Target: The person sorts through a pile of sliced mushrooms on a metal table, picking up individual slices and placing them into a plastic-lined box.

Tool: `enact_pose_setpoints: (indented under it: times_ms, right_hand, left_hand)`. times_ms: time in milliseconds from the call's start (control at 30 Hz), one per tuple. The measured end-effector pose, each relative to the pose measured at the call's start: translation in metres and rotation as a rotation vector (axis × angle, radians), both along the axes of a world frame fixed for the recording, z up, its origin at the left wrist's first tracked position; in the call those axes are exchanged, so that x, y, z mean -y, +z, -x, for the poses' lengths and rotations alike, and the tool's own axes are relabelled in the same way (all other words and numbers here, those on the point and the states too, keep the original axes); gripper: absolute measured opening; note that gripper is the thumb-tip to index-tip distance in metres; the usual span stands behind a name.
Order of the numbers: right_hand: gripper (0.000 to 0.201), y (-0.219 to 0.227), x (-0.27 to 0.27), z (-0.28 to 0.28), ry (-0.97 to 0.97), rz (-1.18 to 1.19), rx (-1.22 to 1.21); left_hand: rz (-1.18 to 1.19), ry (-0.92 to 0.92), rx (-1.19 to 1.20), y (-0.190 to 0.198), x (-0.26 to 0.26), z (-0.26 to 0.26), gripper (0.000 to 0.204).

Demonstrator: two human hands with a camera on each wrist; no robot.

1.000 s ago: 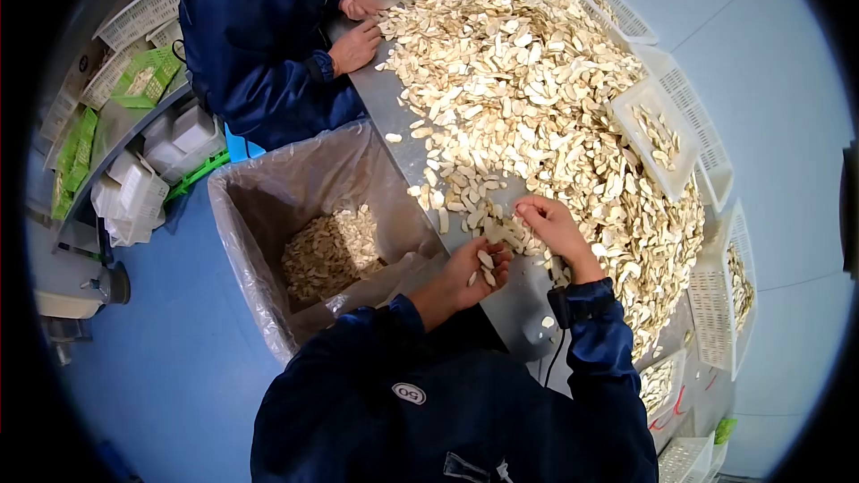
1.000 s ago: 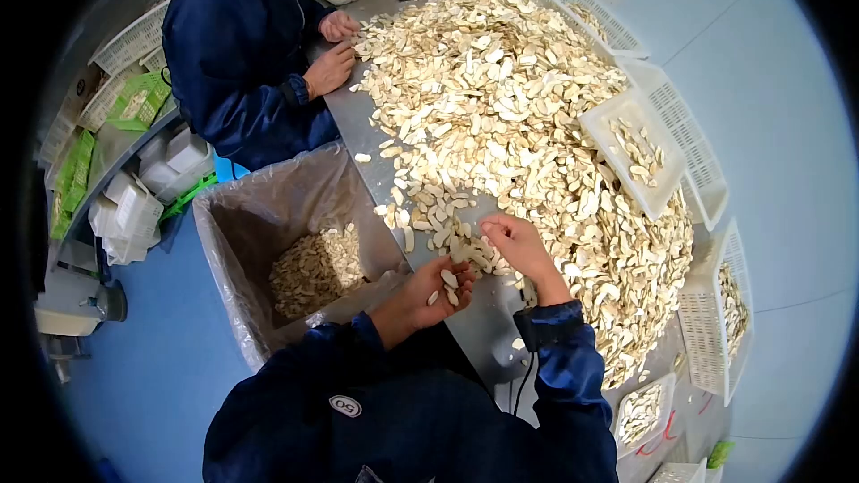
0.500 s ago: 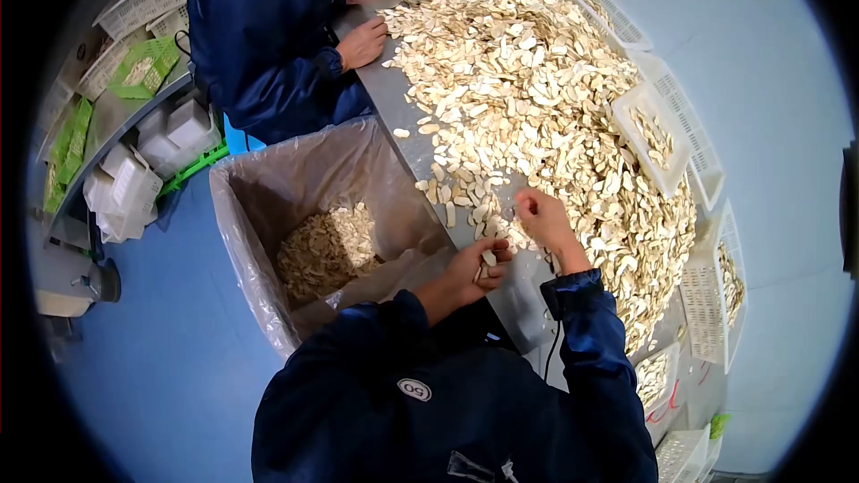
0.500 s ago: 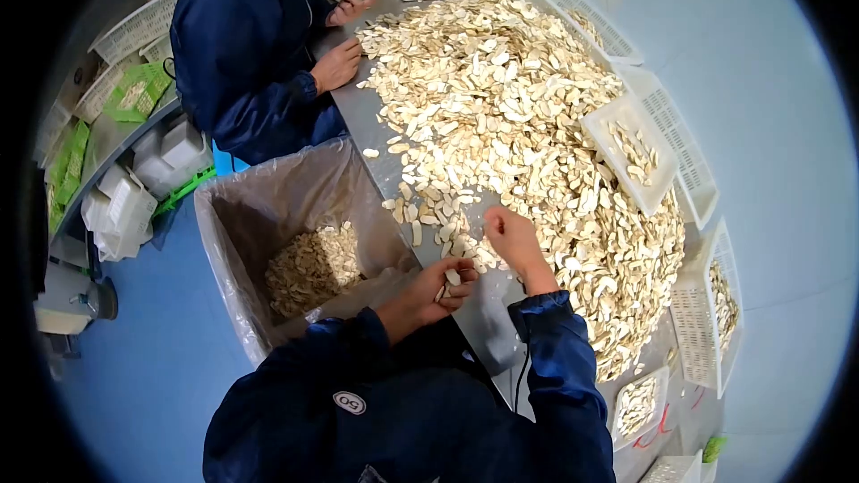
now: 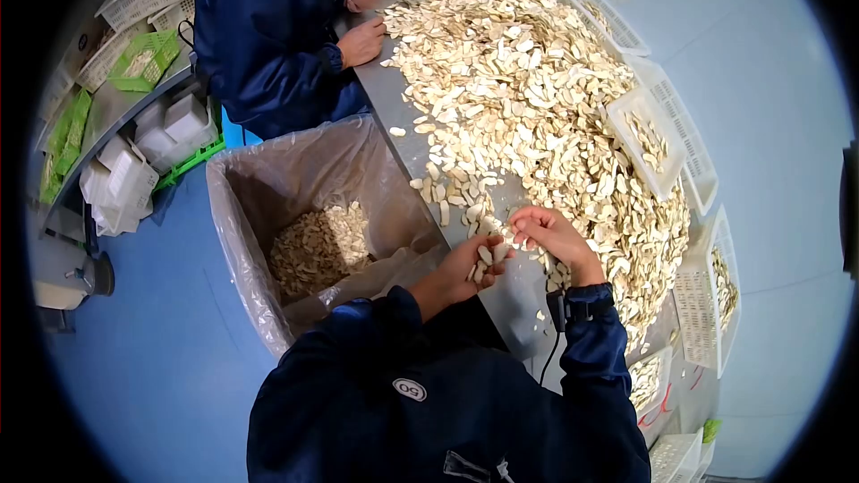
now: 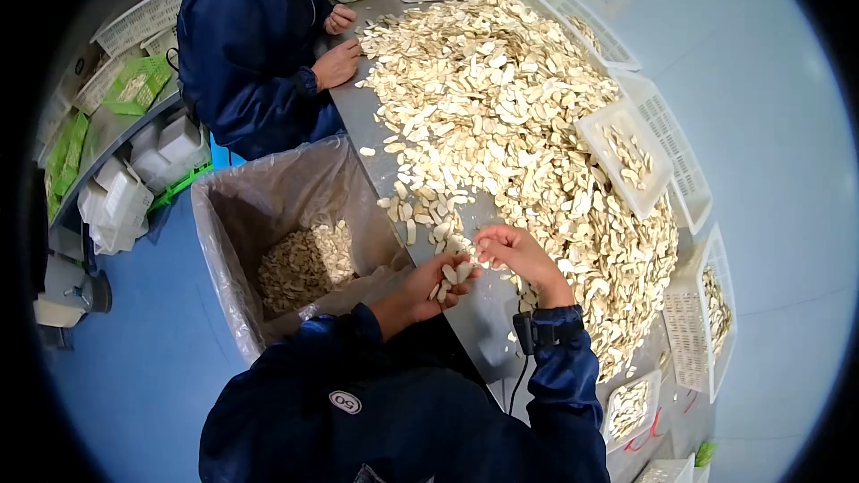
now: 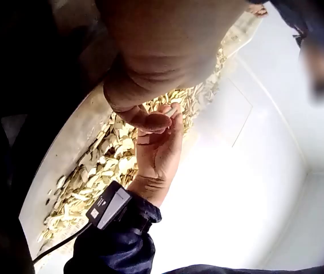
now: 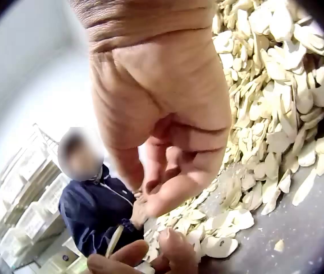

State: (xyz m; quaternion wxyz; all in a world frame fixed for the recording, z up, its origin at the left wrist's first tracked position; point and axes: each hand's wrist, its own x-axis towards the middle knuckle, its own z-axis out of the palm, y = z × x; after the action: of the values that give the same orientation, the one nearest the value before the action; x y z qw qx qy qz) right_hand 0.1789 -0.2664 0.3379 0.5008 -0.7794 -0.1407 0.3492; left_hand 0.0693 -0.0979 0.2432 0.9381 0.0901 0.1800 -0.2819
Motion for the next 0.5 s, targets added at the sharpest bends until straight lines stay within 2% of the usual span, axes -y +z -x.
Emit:
enact_pose_setpoints:
  times_ms: [100, 133, 233, 267, 367, 400, 500]
  right_hand:
    - [0.018, -0.023, 0.001, -0.010, -0.054, 0.375, 0.455]
    - [0.019, -0.030, -0.002, -0.011, -0.090, 0.353, 0.540]
    - [0.021, -0.040, -0.009, -0.015, 0.003, 0.535, 0.710]
    - [0.024, -0.045, -0.011, -0.011, -0.014, 0.445, 0.772]
    - [0.018, -0.054, -0.010, -0.017, 0.076, 0.494, 0.766]
    - [0.015, -0.053, -0.009, -0.019, 0.059, 0.476, 0.679]
    - [0.010, -0.054, -0.004, -0.018, -0.075, 0.264, 0.612]
  left_hand:
    - [0.029, -0.043, 0.051, -0.009, 0.003, -0.001, 0.023]
    - [0.053, -0.062, 0.089, -0.015, 0.003, -0.004, 0.023]
    - [0.148, -0.073, 0.160, -0.026, 0.002, -0.002, 0.022]
    - [0.136, -0.062, 0.159, -0.028, 0.002, -0.001, 0.022]
    - [0.119, -0.037, 0.149, -0.025, 0.001, 0.003, 0.022]
    - [0.124, -0.033, 0.144, -0.025, 0.000, 0.003, 0.022]
    - [0.139, -0.028, 0.143, -0.025, 0.000, 0.003, 0.025]
